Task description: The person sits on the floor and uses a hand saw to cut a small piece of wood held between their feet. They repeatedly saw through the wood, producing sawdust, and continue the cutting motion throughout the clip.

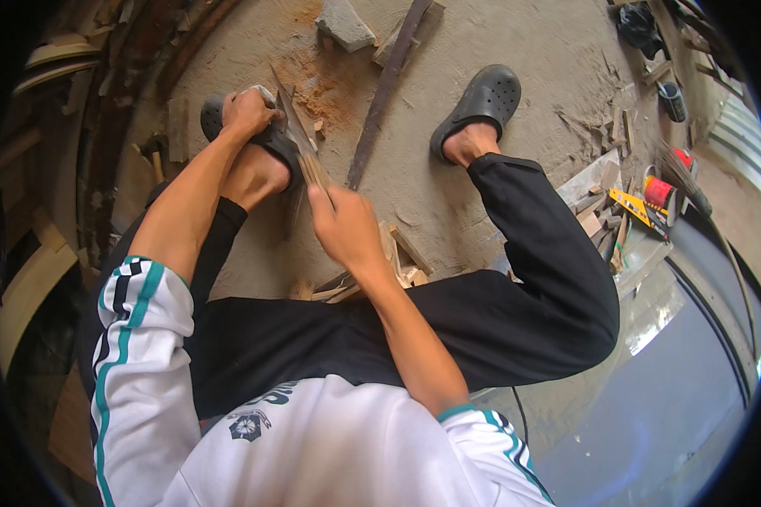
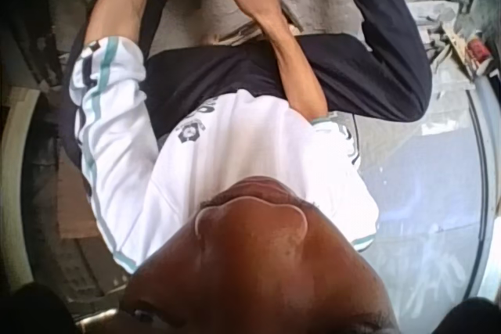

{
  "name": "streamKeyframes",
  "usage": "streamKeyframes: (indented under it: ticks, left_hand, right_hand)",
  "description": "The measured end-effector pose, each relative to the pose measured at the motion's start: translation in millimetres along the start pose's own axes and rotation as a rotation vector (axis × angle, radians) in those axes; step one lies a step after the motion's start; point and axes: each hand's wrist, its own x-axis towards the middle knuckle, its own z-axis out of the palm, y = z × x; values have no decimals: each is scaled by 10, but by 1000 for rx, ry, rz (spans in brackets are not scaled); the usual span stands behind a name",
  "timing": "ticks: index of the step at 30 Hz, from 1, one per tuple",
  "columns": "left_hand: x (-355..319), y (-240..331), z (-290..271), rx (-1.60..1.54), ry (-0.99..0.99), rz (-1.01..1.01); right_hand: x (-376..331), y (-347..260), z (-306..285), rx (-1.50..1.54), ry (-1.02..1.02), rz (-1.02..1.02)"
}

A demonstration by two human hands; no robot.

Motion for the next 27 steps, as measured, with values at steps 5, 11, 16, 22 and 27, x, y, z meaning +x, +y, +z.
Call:
streamKeyframes:
  ticks: [5, 11, 16, 22, 27]
  left_hand:
    - [95, -36, -3, -42, -77, 26]
    - [212, -55, 135, 6, -47, 11]
    - [100, -75, -14, -13, -60, 43]
    - [147, -19, 87, -20, -57, -18]
    - [206, -108, 19, -118, -114, -22]
  right_hand:
    - [-222, 169, -114, 64, -38, 46]
    - [335, 207, 15, 83, -21, -14]
    - [-304, 148, -178, 69, -70, 82]
    - [399, 365, 115, 68, 9, -50]
    - [-188, 115, -308, 43, -81, 42]
